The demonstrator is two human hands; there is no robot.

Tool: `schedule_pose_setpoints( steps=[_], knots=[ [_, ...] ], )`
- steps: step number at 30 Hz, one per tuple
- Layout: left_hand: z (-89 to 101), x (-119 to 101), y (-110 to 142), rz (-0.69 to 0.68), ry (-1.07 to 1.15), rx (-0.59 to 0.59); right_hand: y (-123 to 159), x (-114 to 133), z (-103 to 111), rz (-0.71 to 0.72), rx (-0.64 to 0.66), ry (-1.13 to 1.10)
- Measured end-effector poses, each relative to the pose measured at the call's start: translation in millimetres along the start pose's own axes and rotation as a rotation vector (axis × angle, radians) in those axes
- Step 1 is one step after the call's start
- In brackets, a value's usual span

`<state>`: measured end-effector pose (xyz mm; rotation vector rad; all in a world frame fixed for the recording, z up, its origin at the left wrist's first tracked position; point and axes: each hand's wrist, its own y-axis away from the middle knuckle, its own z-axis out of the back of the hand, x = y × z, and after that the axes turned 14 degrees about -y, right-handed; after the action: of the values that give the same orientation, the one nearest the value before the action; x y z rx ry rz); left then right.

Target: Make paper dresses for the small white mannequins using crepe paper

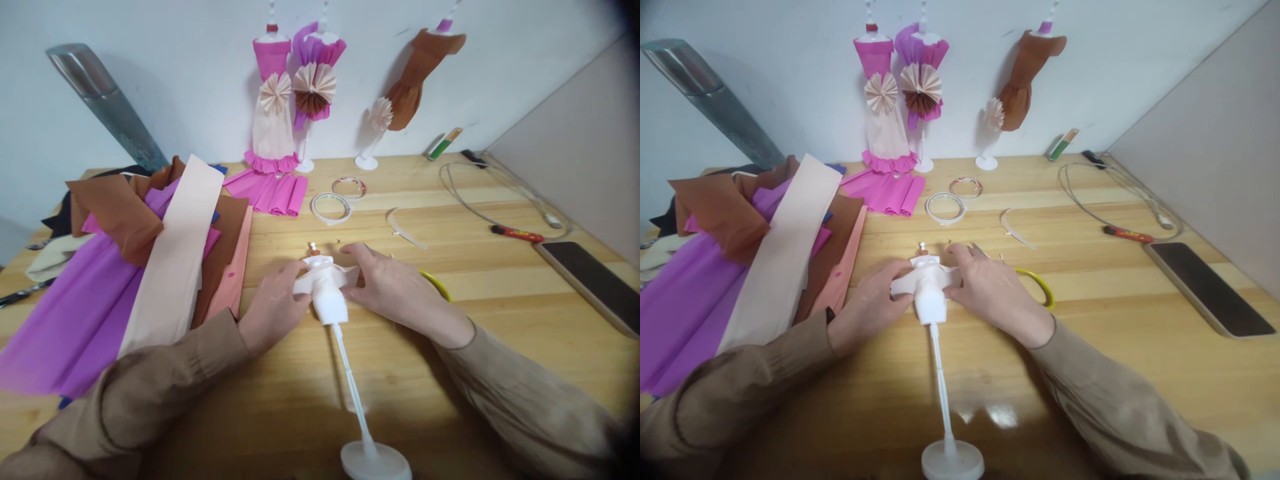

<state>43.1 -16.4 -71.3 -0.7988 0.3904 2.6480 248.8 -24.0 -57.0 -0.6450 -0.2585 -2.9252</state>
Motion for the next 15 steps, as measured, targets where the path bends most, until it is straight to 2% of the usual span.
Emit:
schedule_pose_setpoints(
  steps=[5, 11, 15],
  knots=[
    [-6.8, 1.7, 1.0, -0.017, -0.089, -0.039, 3.3, 4.3, -4.2, 0.033, -0.071, 0.138],
    [-4.5, -0.6, 1.7, -0.035, -0.153, -0.061, 4.0, -0.6, -13.4, 0.23, -0.174, 0.132],
    [-4.1, 0.8, 0.3, -0.045, -0.16, -0.042, 2.0, 0.1, -16.5, 0.206, -0.152, 0.125]
  ],
)
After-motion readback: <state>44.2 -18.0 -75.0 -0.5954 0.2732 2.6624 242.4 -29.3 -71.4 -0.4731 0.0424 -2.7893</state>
